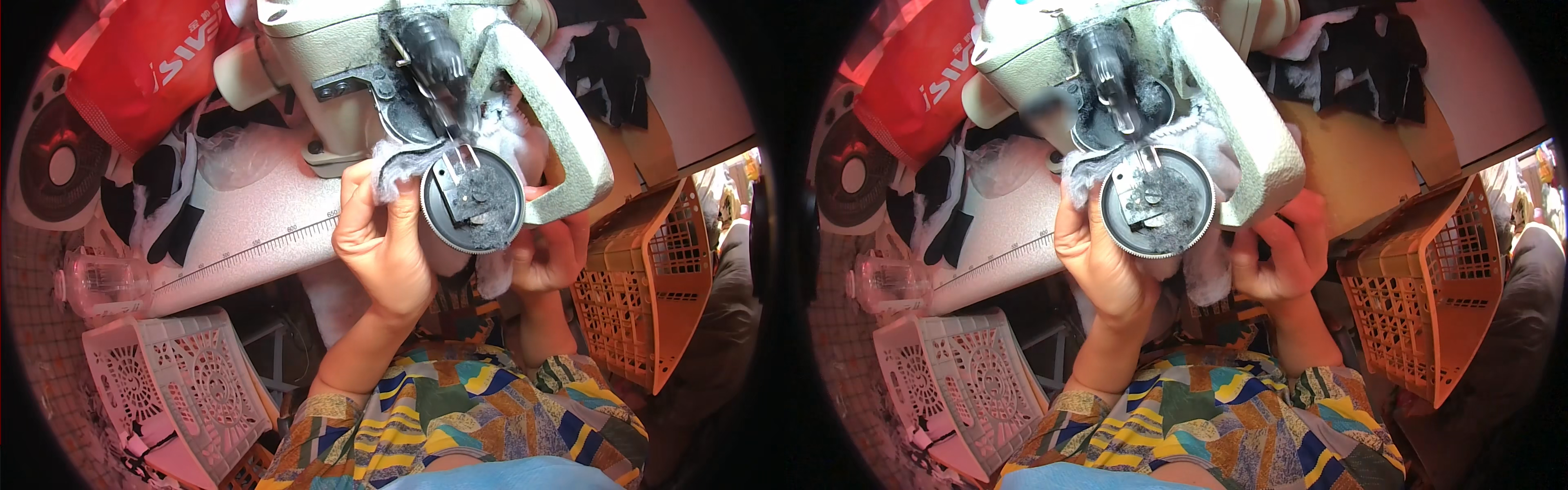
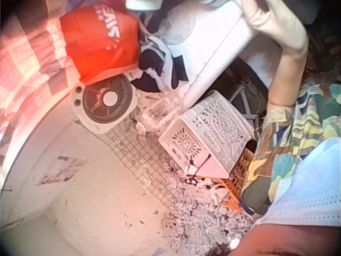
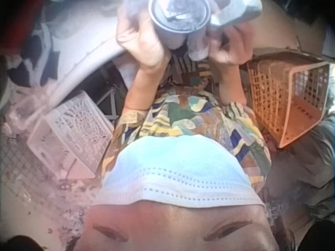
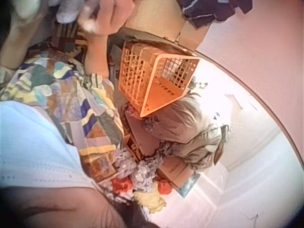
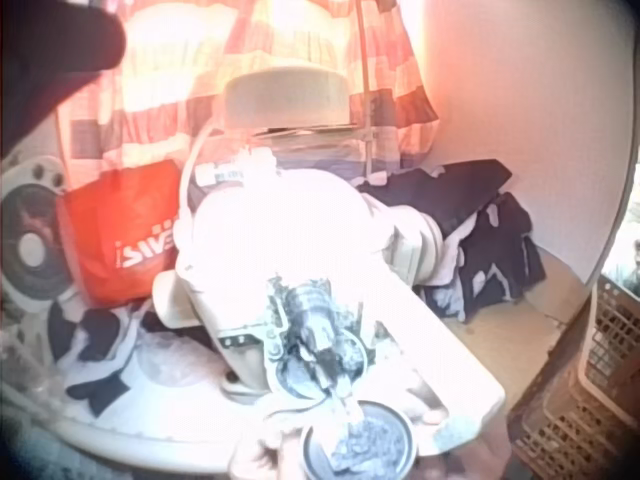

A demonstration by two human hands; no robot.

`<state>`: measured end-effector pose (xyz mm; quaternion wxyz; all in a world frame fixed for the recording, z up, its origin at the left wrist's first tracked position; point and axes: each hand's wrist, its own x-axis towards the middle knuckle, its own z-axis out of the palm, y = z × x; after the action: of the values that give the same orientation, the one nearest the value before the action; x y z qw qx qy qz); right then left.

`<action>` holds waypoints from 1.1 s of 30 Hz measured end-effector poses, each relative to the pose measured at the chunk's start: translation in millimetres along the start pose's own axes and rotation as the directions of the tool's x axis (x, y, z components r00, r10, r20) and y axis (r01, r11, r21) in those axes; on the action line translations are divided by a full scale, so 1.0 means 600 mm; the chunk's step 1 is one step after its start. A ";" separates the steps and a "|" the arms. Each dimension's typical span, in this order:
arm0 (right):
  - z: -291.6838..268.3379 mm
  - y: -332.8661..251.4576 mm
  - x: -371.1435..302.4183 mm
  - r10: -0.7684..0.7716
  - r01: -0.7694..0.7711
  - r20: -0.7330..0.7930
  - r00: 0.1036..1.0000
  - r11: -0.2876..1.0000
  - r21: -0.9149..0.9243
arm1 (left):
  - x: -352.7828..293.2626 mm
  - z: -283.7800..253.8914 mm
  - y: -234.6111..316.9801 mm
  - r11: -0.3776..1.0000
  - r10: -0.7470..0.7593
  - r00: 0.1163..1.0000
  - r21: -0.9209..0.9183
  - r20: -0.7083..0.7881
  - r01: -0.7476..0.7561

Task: Sewing pieces of a plush toy together using a specialized fur sewing machine.

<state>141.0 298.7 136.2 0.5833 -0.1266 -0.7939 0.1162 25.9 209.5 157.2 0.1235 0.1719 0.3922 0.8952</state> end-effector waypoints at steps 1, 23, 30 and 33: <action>-0.001 0.000 0.002 -0.009 0.009 -0.014 1.000 1.000 0.003 | 0.003 -0.001 -0.005 0.995 0.057 0.998 0.075 0.020 -0.059; 0.051 0.001 0.074 0.030 -0.212 0.396 0.918 0.880 0.424 | 0.047 0.001 0.084 0.309 0.300 0.813 0.755 0.499 -0.577; 0.067 -0.033 0.040 0.253 -0.416 0.355 0.900 0.745 0.522 | 0.044 0.006 0.092 0.241 0.323 0.795 0.768 0.514 -0.594; 0.073 -0.036 0.038 0.276 -0.411 0.318 0.907 0.741 0.531 | 0.038 0.007 0.081 0.345 0.346 0.827 0.759 0.443 -0.551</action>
<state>91.0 284.2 150.9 0.4707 -0.0717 -0.7403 0.4747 2.8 188.3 201.0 -0.1922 0.4017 0.7080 0.5481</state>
